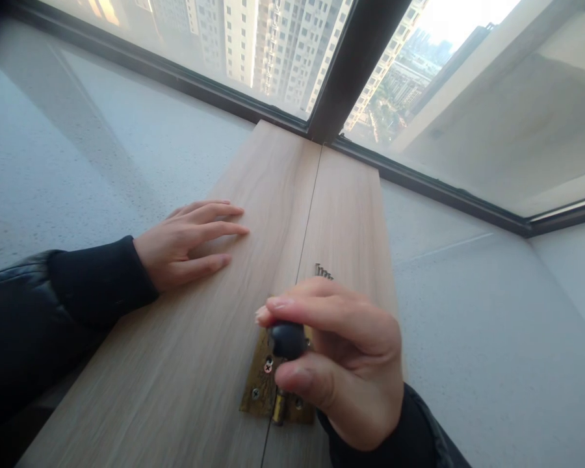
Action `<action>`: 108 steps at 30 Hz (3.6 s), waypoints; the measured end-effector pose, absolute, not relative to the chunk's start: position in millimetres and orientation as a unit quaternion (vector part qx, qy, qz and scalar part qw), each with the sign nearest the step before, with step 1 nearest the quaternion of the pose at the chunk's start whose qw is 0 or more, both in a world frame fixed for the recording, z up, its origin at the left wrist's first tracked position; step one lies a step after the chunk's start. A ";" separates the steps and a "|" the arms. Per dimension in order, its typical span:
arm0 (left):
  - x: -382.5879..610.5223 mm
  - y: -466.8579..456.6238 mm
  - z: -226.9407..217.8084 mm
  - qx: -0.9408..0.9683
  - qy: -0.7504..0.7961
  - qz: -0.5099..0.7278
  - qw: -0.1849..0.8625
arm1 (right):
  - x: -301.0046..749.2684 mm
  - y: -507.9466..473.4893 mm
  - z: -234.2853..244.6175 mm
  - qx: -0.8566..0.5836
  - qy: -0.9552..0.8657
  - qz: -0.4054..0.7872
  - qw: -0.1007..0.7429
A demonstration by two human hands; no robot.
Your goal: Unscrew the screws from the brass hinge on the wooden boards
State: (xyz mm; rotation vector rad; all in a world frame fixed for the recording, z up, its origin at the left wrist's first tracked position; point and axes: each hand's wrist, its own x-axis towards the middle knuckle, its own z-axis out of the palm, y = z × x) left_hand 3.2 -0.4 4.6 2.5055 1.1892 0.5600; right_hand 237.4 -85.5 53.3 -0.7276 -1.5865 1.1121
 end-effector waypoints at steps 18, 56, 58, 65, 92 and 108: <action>3.2 -0.5 4.7 0.874 0.417 0.194 0.155 | 236.3 -85.7 56.2 -0.305 -0.645 0.475 0.516; 3.7 -0.8 5.4 0.872 0.418 0.199 0.161 | 238.7 -81.1 52.6 -0.269 -0.609 0.564 0.488; 3.7 -0.9 5.4 0.872 0.418 0.199 0.160 | 238.6 -80.3 52.8 -0.270 -0.599 0.582 0.479; 3.5 -0.3 5.3 0.873 0.414 0.200 0.163 | 219.0 -90.3 55.1 -0.323 -0.558 0.498 0.580; 3.3 -0.8 5.6 0.872 0.416 0.200 0.161 | 236.8 -82.2 54.5 -0.251 -0.625 0.556 0.487; 2.9 -0.4 4.3 0.874 0.412 0.203 0.156 | 231.1 -84.1 57.3 -0.280 -0.593 0.559 0.507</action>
